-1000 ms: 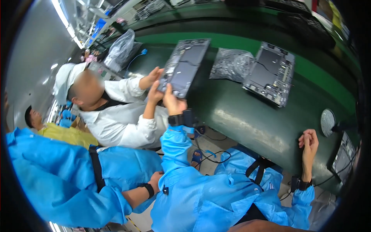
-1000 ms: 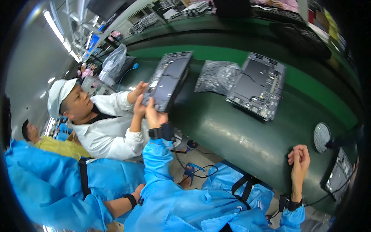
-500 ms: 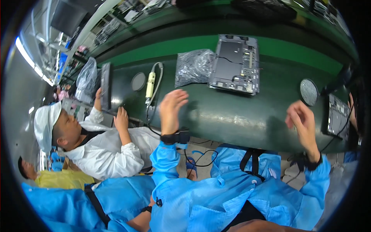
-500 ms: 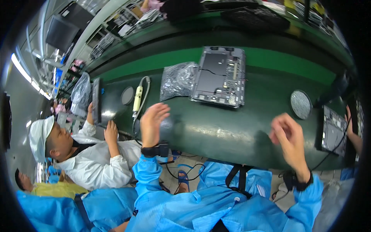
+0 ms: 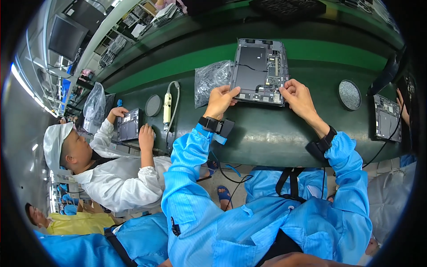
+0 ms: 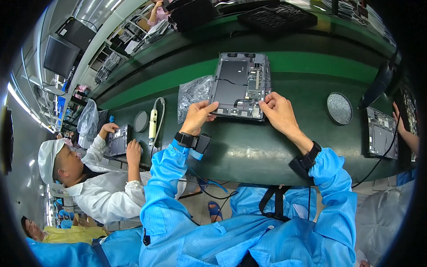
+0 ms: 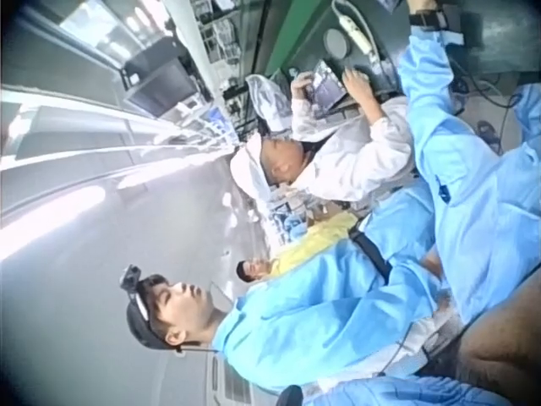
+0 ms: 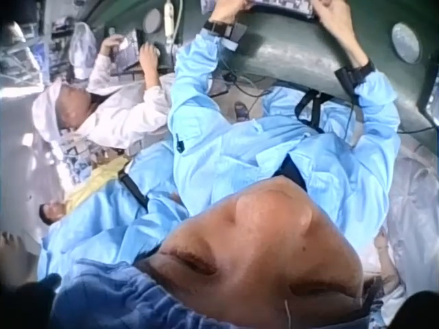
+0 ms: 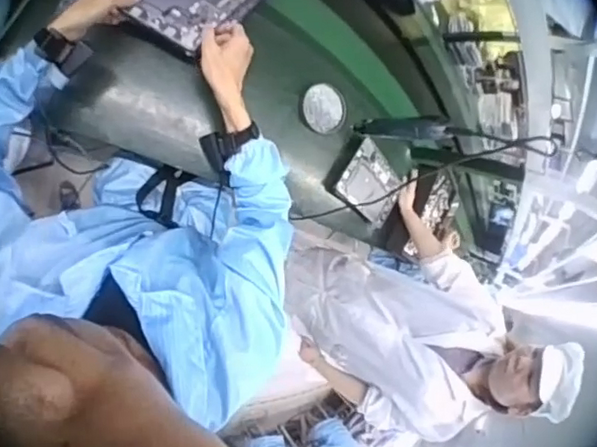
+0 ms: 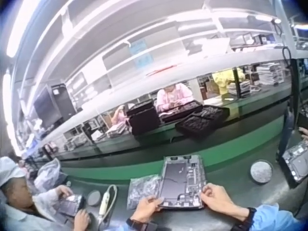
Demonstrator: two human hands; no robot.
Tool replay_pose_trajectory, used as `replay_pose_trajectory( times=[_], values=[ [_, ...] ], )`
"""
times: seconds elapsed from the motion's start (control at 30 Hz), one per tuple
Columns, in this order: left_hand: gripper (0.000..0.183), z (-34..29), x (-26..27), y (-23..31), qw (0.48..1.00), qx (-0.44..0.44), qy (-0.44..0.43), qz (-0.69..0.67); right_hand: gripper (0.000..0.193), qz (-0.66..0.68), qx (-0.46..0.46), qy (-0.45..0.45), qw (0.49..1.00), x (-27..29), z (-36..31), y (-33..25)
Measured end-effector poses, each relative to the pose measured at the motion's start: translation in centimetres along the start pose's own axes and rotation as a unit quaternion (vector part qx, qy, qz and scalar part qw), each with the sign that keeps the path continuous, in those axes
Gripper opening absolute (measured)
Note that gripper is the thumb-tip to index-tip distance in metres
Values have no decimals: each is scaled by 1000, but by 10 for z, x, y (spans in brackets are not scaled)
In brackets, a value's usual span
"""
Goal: Assembling and installing components into a tablet or laptop chassis using an electric power screwdriver on a factory production line.
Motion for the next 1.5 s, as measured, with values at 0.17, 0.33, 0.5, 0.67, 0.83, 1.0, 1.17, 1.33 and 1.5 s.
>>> replay_pose_trajectory(
  times=[0.17, 0.33, 0.5, 0.67, 0.83, 1.0, 1.17, 1.33, 1.5],
  values=[
    [35, -6, 1, 21, 978, 11, -82, -191, 24, -9, 19, -1, 1000, 2, -7, -17],
    [33, -25, -13, 17, 962, -8, -77, -260, 22, 153, 15, -27, 988, 10, -17, -18],
    [32, -65, -66, 31, 951, -50, -76, -295, 24, 278, -39, -70, 957, 48, -44, -22],
    [30, -103, -136, 18, 947, -13, -98, -304, 28, 282, -63, -20, 957, 111, -111, 5],
    [40, -117, -141, 14, 936, 15, -193, -295, 53, 282, -85, 25, 955, 136, -176, 37],
    [44, -101, -121, -1, 904, 85, -357, -219, 75, 356, -150, 72, 920, 166, -194, 45],
    [42, -47, -159, 6, 876, 116, -441, -157, 54, 292, -182, 115, 932, 193, -213, 76],
    [44, -18, -194, 14, 934, 40, -351, -47, 52, 201, -188, 160, 948, 207, -234, 100],
    [50, -16, -204, 14, 947, -151, -245, 142, 52, 179, -158, 182, 954, 202, -240, 111]
  ],
)
Point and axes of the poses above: each hand's wrist, its own z-axis towards the middle knuckle, its own x-axis out of the back of the hand, y = z × x, the point moved 4 cm from there along z, towards the middle knuckle, and after that the axes turned 8 degrees about -x, right-handed, at the moved point
